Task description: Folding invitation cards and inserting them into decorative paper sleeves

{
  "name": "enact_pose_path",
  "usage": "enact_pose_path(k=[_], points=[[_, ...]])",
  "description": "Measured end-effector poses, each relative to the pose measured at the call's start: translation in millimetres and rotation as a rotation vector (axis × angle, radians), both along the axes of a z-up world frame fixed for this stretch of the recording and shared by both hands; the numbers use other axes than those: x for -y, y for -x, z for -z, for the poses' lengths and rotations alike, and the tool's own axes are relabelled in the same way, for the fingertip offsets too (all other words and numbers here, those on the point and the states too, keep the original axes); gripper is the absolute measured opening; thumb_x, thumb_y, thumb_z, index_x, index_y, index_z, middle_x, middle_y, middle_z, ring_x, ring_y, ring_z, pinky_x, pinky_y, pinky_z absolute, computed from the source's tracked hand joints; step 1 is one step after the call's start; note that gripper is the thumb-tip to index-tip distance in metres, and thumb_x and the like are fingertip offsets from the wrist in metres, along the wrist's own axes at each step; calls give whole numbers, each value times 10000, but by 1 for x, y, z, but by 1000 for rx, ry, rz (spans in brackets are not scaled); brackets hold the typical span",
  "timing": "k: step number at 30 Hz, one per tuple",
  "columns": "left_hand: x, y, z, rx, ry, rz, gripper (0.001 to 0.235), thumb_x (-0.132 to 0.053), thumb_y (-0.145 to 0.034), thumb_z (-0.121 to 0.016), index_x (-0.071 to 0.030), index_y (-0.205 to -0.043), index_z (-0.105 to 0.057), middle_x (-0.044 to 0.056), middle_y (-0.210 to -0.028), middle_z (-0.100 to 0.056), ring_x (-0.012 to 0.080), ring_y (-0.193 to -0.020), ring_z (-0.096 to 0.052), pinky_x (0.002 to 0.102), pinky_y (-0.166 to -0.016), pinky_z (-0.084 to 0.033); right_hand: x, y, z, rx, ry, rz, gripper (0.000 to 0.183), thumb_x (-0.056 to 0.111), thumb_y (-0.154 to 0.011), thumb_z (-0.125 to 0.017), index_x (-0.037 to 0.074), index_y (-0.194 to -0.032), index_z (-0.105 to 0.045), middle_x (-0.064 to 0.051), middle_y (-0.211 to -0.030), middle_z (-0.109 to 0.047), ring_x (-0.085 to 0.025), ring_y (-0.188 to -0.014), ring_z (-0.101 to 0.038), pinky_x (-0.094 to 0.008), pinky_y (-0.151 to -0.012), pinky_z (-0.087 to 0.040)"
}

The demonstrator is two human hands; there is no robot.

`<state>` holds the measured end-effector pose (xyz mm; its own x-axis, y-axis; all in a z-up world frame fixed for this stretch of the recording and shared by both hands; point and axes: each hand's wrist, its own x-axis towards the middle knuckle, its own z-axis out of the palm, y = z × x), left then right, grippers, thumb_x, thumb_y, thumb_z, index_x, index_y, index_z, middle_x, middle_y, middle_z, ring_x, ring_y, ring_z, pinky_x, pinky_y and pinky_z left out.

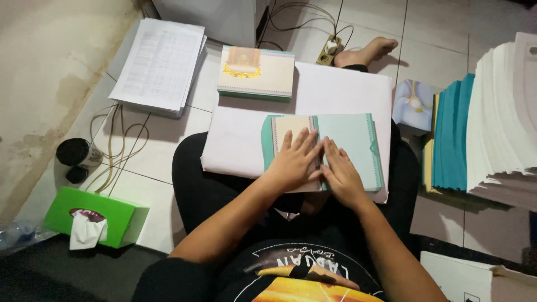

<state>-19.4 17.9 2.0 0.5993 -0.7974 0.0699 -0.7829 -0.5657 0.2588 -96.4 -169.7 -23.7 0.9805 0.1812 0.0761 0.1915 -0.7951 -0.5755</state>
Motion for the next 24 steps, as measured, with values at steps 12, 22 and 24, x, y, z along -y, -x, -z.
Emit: enact_pose_path(k=[12,22,24], points=[[-62,32,-16,-206,595,37,218,-158,-1016,-565,-150,-1209,-665,43,-1171,-717,280,-1053,-732,406,-857,-608,-3,3,-35,-91,-892,170,596,-5,-1036,-355,10,-1606,-181,-230,-1653,-265,-356,-1546,-207,-494,-1238,-180],[-93,-45,-87,-374,1248,-607,159,-131,-1020,-594,-98,-1155,-670,54,-884,-723,114,-810,-651,313,-772,-552,-44,-77,-88,-62,-586,424,172,70,-980,-654,85,-1150,-675,-1,-815,-643,-102,-711,-606,-255,-615,-517],[-101,-84,-85,-144,1123,-587,598,-202,-990,-704,15,-1477,-432,252,-1131,-682,370,-995,-712,467,-906,-570,-40,-114,-76,-5,-828,373,187,67,-946,-723,43,-1123,-671,2,-754,-594,-64,-619,-561,-183,-504,-495]])
